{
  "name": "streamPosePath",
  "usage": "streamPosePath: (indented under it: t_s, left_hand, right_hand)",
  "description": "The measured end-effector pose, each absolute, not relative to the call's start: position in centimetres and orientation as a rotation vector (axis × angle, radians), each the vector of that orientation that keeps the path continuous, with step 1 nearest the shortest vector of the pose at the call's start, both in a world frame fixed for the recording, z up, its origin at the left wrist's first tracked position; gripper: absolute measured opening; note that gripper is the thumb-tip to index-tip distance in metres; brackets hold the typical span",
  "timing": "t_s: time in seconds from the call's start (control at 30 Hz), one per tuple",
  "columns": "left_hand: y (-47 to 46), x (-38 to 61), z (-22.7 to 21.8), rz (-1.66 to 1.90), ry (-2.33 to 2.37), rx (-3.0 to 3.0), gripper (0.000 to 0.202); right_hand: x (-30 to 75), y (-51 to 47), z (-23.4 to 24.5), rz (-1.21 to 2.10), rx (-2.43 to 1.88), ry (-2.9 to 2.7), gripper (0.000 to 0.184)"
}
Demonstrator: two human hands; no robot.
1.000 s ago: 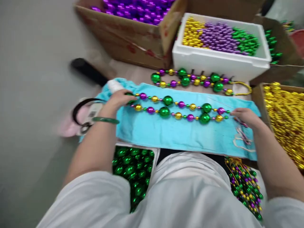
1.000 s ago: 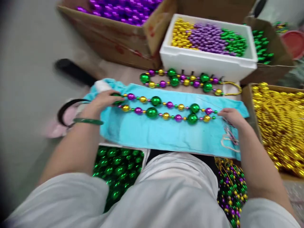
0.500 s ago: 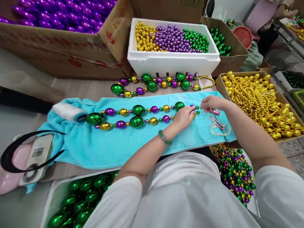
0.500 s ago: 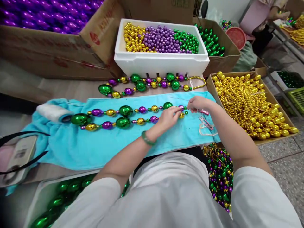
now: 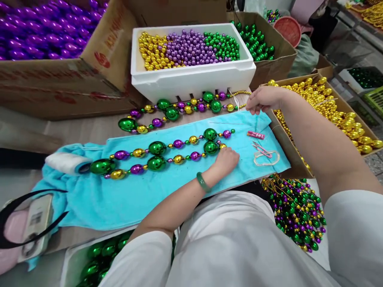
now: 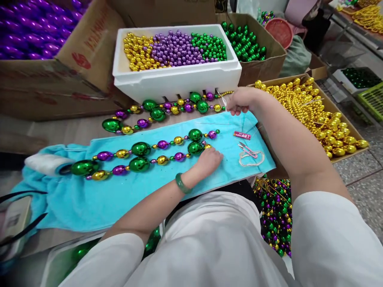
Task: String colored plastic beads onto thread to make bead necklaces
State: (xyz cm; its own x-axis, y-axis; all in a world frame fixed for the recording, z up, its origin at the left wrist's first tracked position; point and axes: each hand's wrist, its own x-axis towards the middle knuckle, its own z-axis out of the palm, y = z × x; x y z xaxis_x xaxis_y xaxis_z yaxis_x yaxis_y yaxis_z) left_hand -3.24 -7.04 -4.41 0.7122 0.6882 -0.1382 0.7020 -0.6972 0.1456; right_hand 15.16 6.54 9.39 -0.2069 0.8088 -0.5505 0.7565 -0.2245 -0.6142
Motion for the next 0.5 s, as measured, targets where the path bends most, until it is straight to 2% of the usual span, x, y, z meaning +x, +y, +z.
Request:
streamPosePath:
  t_s: [0.13,0.27,0.37,0.5]
  left_hand:
    - [-8.5,-5.4,-5.0,-0.146,1.122,2.899,0.015]
    - [-8.8,-8.5,-6.0,-0.144,1.042,3.050,0.025]
    - [-8.8,-11.0,-6.6,-0.094,0.817,3.193,0.032]
    - [-8.4,-14.1,-6.6,0.092,0.445,3.320,0.027]
  right_hand:
    - [15.2,8.4,11.2,1.376,-1.849,-1.755,0.015]
    - [14.9,10.0,11.3,1.370,-1.759,-1.535,0.014]
    - [15.1,11.1,10.5,1.360,-1.732,-1.451,0.016]
    - [16.1,12.0,9.8,1.413,-1.673,-1.374,0.017]
